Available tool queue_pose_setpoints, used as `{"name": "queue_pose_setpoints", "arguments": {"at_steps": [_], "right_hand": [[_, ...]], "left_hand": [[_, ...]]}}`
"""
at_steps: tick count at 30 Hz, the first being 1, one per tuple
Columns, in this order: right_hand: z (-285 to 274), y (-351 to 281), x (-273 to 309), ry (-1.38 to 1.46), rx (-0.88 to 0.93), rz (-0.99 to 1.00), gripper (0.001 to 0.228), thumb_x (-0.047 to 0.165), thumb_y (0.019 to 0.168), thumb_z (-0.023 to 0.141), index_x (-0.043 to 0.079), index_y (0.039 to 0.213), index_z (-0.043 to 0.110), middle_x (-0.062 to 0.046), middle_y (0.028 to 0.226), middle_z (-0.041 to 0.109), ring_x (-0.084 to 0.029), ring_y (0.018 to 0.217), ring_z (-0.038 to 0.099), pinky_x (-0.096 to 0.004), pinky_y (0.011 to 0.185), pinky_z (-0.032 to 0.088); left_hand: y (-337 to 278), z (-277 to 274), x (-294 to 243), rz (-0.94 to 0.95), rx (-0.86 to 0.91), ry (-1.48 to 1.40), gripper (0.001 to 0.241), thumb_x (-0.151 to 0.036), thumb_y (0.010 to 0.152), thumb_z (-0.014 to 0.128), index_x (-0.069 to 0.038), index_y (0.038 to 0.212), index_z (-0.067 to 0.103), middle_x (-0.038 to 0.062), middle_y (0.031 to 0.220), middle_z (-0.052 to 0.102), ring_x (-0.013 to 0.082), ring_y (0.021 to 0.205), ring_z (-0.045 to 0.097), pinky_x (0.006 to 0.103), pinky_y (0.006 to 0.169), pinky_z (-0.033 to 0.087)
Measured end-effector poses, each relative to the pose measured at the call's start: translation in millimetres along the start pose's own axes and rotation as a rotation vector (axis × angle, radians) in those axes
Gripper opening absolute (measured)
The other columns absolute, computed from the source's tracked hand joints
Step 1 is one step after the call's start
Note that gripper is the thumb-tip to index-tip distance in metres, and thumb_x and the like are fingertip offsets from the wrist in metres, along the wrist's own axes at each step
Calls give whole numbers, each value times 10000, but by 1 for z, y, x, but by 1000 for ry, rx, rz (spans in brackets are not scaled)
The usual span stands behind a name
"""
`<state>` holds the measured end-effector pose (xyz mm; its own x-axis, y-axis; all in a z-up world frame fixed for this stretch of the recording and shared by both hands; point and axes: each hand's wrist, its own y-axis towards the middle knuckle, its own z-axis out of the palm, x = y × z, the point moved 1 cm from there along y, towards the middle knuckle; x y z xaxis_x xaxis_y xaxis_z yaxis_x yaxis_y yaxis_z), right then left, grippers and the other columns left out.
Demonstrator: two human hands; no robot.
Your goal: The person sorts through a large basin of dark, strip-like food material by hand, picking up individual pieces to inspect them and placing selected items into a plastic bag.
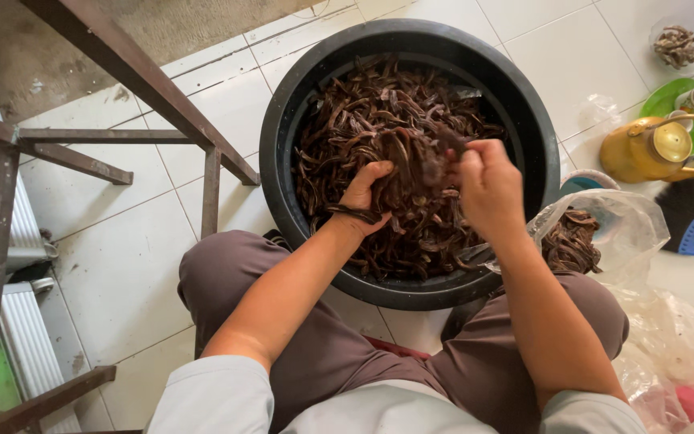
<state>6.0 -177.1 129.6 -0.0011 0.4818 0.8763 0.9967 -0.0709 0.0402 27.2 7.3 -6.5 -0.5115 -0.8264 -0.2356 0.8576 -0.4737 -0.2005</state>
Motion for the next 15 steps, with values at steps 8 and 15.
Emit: {"name": "queue_pose_setpoints", "arguments": {"at_steps": [8,15], "right_hand": [[-12,4,9,351,27,-147,257,44,1102,505,-1,1354,529,-123,1072,716,-174,943,723,-297,817,622],[-9,0,18,10,17,-292,272,155,1016,703,37,1258,738,-61,1211,641,-138,952,640,-236,789,525]], "left_hand": [[-9,17,-5,10,88,-78,298,-191,908,770,-24,1146,705,113,1207,719,247,1106,708,419,1053,564],[-5,15,-5,56,133,-26,283,-179,939,756,7,1149,718,130,1201,731,245,1098,713,408,1059,556]]}}
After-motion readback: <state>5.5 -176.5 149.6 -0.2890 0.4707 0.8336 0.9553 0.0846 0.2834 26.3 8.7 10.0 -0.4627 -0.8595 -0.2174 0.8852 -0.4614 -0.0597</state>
